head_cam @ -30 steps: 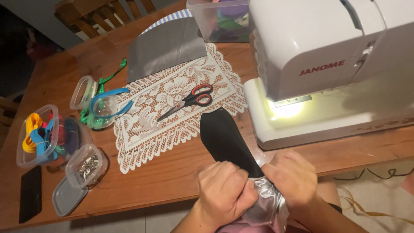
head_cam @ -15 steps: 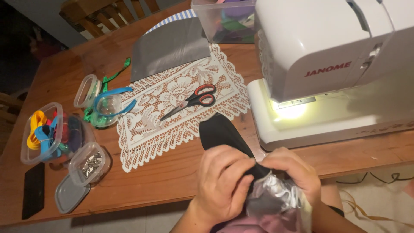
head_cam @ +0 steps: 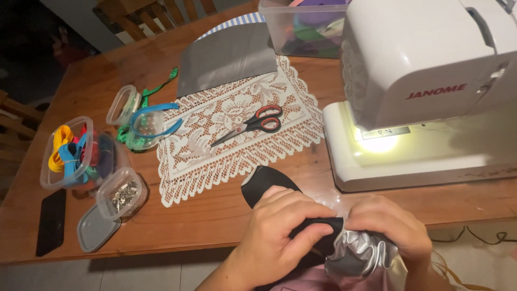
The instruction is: Trimming excess fabric with scissors and turning the sewn piece inside out to reveal the finished side.
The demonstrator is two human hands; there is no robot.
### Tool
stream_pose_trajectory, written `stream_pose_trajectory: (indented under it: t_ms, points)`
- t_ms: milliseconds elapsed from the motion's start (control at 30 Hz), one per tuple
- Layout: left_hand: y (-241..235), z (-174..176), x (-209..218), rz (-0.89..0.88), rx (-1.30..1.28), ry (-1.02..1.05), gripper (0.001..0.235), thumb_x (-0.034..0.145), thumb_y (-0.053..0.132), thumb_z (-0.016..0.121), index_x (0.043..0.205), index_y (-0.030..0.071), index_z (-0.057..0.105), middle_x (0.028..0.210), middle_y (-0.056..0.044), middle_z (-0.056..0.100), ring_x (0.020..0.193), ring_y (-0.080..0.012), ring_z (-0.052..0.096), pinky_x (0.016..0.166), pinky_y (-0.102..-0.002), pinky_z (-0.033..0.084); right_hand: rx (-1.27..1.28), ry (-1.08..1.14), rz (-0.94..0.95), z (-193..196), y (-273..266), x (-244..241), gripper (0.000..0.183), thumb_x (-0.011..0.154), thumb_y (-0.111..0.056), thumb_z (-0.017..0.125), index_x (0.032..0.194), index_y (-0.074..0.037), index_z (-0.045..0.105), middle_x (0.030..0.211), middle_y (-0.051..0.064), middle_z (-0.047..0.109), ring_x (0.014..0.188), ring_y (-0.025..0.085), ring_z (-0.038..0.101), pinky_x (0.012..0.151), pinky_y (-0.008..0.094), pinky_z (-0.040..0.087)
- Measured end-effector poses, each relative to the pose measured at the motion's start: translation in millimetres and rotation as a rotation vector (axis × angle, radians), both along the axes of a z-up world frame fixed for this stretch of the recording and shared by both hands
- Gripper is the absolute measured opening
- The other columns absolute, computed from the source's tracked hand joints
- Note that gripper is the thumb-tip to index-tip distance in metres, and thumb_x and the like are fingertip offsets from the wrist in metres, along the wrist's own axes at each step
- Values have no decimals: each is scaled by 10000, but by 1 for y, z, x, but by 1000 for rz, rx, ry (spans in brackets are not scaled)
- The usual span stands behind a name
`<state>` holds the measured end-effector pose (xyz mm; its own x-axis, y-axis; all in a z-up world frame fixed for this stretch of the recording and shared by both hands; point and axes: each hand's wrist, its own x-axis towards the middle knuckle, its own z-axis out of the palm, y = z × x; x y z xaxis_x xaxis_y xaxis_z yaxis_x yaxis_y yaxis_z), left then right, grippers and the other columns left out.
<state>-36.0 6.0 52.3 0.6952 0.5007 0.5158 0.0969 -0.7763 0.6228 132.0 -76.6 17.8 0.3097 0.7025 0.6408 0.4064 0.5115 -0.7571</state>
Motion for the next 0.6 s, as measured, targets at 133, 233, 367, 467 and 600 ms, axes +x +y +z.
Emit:
stream_pose_trajectory:
  t_ms: [133, 233, 367, 467, 600]
  points:
    - [-2, 0, -1, 39, -2, -46, 87, 996, 183, 667, 1015, 100, 684, 870, -29, 709, 763, -212, 679, 804, -352, 444, 16, -136, 44, -19, -2, 9, 231, 819, -278, 698, 885, -58, 721, 799, 68, 664, 680, 178, 641, 689, 282, 515]
    - [-1, -1, -2, 38, -33, -58, 91, 1005, 193, 653, 1009, 108, 686, 863, -17, 716, 763, -197, 692, 815, -346, 441, 53, -248, 72, -28, 1, 17, 322, 861, -350, 661, 961, -54, 738, 825, 63, 659, 705, 192, 636, 700, 302, 510]
    - [-2, -4, 0, 51, -51, -53, 112, 1017, 187, 616, 967, 107, 678, 849, -24, 716, 747, -206, 688, 807, -354, 433, 85, -301, 149, -25, 9, 22, 392, 906, -407, 588, 823, -40, 698, 762, 91, 652, 658, 214, 632, 645, 330, 490]
    - [-4, -7, 4, 96, -72, -86, 153, 1024, 224, 599, 931, 120, 662, 842, -11, 715, 728, -198, 661, 808, -347, 434, -70, -311, 258, -44, 6, 37, 323, 996, -254, 485, 955, -108, 770, 912, 33, 724, 821, 177, 693, 774, 293, 521]
    - [-5, -9, 7, 125, -68, -114, 162, 1026, 211, 587, 914, 113, 650, 839, -11, 714, 723, -198, 664, 806, -346, 431, -31, -286, 221, -35, 11, 33, 297, 982, -291, 522, 922, -73, 715, 851, 66, 659, 749, 195, 660, 705, 307, 498]
